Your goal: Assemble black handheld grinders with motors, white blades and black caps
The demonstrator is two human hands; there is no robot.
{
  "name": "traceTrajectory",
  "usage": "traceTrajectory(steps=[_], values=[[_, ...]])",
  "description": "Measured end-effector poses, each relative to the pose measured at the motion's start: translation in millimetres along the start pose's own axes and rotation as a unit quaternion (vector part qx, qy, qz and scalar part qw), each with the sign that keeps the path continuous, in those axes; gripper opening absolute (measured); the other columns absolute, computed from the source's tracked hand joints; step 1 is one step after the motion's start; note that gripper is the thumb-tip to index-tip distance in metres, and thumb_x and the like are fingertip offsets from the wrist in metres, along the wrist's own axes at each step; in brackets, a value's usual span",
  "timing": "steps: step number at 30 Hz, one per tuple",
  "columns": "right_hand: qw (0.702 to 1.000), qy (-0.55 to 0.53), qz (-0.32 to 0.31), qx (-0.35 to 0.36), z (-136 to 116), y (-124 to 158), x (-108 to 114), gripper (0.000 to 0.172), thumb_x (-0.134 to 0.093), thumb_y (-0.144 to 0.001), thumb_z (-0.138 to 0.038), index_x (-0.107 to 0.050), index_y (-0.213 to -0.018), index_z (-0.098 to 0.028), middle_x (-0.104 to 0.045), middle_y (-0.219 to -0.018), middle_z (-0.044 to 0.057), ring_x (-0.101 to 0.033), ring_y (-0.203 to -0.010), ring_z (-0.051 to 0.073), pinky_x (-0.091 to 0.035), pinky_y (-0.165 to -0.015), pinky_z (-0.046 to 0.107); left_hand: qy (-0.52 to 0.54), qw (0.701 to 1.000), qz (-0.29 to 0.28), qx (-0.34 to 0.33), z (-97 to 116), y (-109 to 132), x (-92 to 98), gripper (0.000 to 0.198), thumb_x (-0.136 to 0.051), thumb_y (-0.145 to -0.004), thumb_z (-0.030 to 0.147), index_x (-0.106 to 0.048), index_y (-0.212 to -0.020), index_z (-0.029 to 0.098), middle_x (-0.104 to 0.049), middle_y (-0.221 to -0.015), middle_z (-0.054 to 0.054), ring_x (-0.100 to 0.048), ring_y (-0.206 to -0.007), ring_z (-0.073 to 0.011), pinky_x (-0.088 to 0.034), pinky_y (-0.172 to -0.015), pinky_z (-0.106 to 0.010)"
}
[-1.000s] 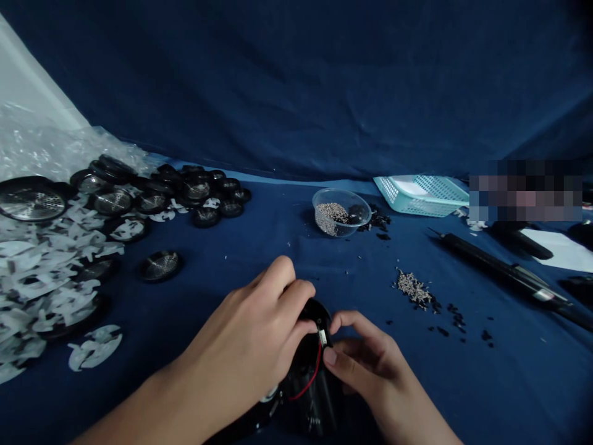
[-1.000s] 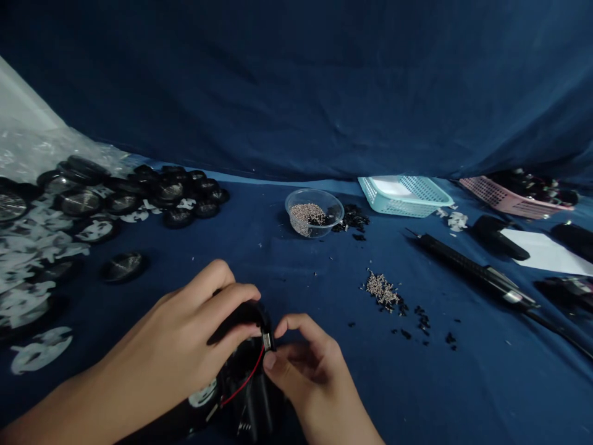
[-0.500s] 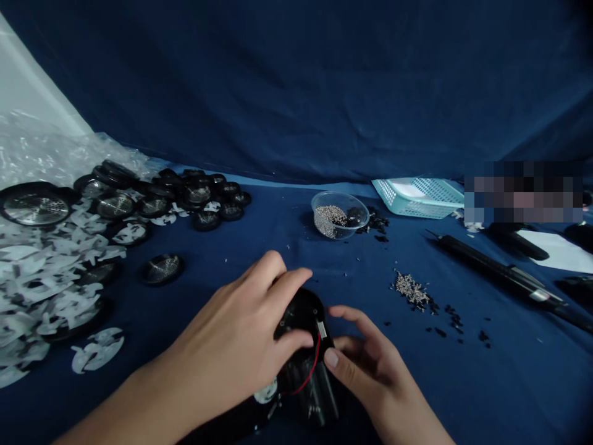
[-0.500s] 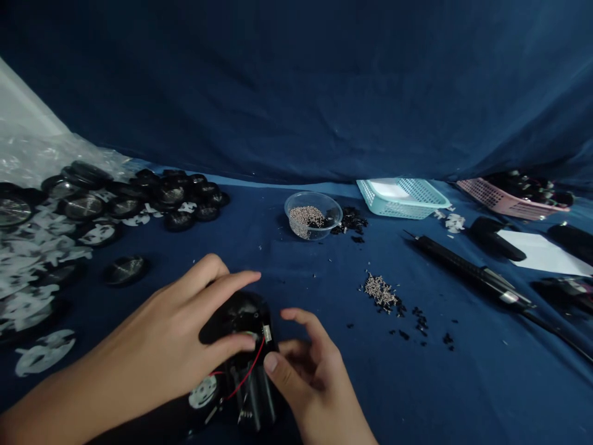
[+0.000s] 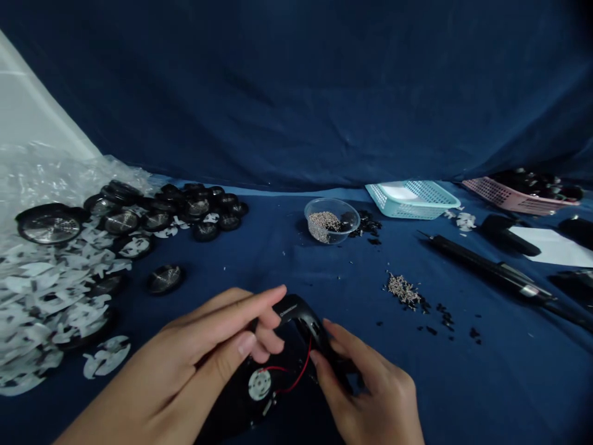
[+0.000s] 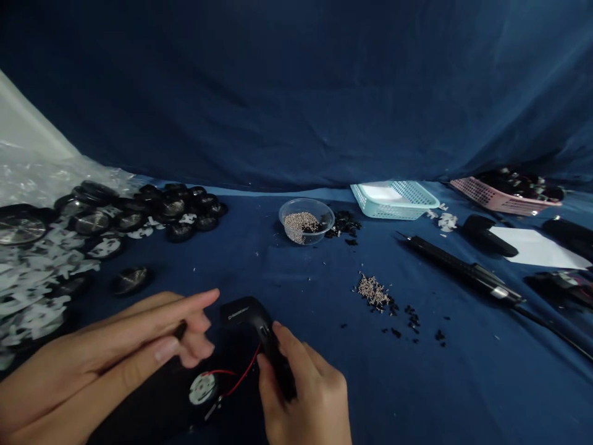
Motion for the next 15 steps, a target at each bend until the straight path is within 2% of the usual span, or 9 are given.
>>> traceTrajectory(steps=[2,3,5,8,10,12,15], values=[[1.0,0.008,-0.008,0.009,1,-1,-1,0.026,-0.064,-0.083,-0.025,-0.071,-0.107,-0.019,-0.074,-0.087,0.006,-0.071,-0.071,0.019,-0.06,-0.064,0.027,0.13,0.984,-0.059,0.109,-13,-1,-12.6,0.038,-0.055,-0.093,0.031,-0.056,-0.129,0.041,-0.073,-0.11,0.001,-0.072,-0.097,-0.0188,-0.061,-0.081,-0.024],[1.0,0.007,-0.014,0.01,2,-1,-1,0.026,-0.064,-0.083,-0.025,-0.071,-0.107,-0.019,-0.073,-0.087,0.007,-0.07,-0.072,0.02,-0.059,-0.065,0.028,0.212,0.961,-0.082,0.156,-17,-1,-19.7,0.038,-0.058,-0.091,0.032,-0.058,-0.128,0.041,-0.073,-0.109,0.0,-0.072,-0.097,-0.0203,-0.06,-0.081,-0.026],[0.999,-0.002,-0.032,0.014,3,-1,-3,0.024,-0.064,-0.083,-0.025,-0.07,-0.105,-0.018,-0.072,-0.087,0.007,-0.069,-0.074,0.02,-0.058,-0.067,0.031,0.373,0.899,-0.098,0.207,-18,-3,-31.4,0.036,-0.065,-0.087,0.03,-0.063,-0.123,0.038,-0.075,-0.1,-0.001,-0.074,-0.092,-0.0223,-0.062,-0.079,-0.029],[0.998,-0.014,-0.053,0.018,4,-1,-6,0.023,-0.063,-0.083,-0.028,-0.069,-0.104,-0.02,-0.07,-0.087,0.007,-0.067,-0.077,0.022,-0.057,-0.068,0.033,0.561,0.792,-0.092,0.221,-14,-5,-43.2,0.033,-0.075,-0.079,0.023,-0.071,-0.112,0.03,-0.073,-0.084,-0.001,-0.074,-0.084,-0.0195,-0.062,-0.071,-0.026],[0.998,-0.015,-0.058,0.004,5,0,-7,0.023,-0.062,-0.084,-0.03,-0.069,-0.104,-0.02,-0.069,-0.088,0.008,-0.066,-0.078,0.024,-0.055,-0.069,0.036,0.628,0.742,-0.09,0.216,-15,-5,-48.3,0.037,-0.08,-0.075,0.022,-0.072,-0.111,0.027,-0.073,-0.078,0.001,-0.071,-0.075,-0.0129,-0.059,-0.067,-0.02],[0.998,-0.019,-0.065,-0.012,5,1,-7,0.023,-0.061,-0.085,-0.032,-0.068,-0.104,-0.021,-0.068,-0.09,0.008,-0.065,-0.08,0.025,-0.054,-0.071,0.038,0.665,0.709,-0.088,0.217,-17,-2,-51.6,0.037,-0.081,-0.074,0.021,-0.072,-0.11,0.026,-0.074,-0.08,0.002,-0.068,-0.07,-0.0089,-0.056,-0.066,-0.017],[0.995,-0.039,-0.094,-0.015,5,-1,-6,0.024,-0.061,-0.085,-0.033,-0.068,-0.106,-0.023,-0.065,-0.095,0.009,-0.063,-0.089,0.026,-0.053,-0.076,0.039,0.691,0.683,-0.083,0.219,-22,1,-53.7,0.032,-0.079,-0.076,0.02,-0.073,-0.107,0.027,-0.076,-0.085,0.002,-0.069,-0.076,-0.0102,-0.056,-0.068,-0.019]])
Point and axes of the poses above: each hand's wrist, its own y-axis away from the middle knuckle, its own x-axis out of the back of the hand, z = x × y, the point moved 6 cm from there along -y, towards the middle knuckle
